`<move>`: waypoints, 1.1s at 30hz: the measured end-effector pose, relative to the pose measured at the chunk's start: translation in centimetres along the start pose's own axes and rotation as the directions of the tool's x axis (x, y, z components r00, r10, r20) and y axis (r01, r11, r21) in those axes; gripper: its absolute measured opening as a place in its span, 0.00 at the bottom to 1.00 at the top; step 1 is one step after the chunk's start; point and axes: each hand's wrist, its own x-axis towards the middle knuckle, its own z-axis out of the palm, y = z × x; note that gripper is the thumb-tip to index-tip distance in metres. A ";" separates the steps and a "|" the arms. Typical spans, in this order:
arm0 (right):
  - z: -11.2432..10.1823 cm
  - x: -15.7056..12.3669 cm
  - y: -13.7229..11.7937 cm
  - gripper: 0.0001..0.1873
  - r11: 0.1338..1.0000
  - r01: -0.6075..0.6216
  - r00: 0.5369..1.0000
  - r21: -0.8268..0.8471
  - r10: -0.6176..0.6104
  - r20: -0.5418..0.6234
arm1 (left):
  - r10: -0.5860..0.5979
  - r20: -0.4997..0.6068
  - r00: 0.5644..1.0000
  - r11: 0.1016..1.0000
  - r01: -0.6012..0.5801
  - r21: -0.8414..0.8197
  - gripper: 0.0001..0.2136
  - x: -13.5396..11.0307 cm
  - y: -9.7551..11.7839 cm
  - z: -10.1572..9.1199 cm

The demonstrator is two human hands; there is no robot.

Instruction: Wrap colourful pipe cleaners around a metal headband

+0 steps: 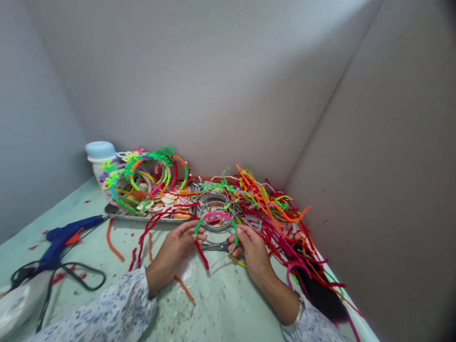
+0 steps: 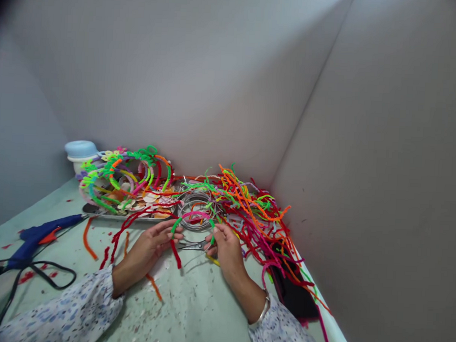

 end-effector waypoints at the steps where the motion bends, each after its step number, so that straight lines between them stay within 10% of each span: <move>1: 0.0 0.0 -0.1 0.21 1.000 -0.009 1.000 0.004 0.009 0.011 | 0.002 -0.002 1.000 1.000 -0.003 -0.006 0.19 0.1 0.0 -0.1; 20: 1.2 -1.1 -0.9 0.14 0.967 0.030 0.986 -0.253 0.013 0.166 | -0.015 0.000 1.000 0.998 0.015 0.065 0.10 0.3 0.0 0.1; 27: 0.3 -1.6 -3.8 0.12 0.635 0.328 0.945 -0.699 -0.211 0.251 | 0.026 0.037 0.999 0.986 -0.031 0.163 0.16 0.3 -0.4 0.0; 33: -2.9 -0.4 -7.9 0.10 0.471 0.313 0.935 -0.824 -0.306 0.180 | 0.034 0.024 0.999 0.963 -0.039 0.267 0.19 0.1 -0.4 0.0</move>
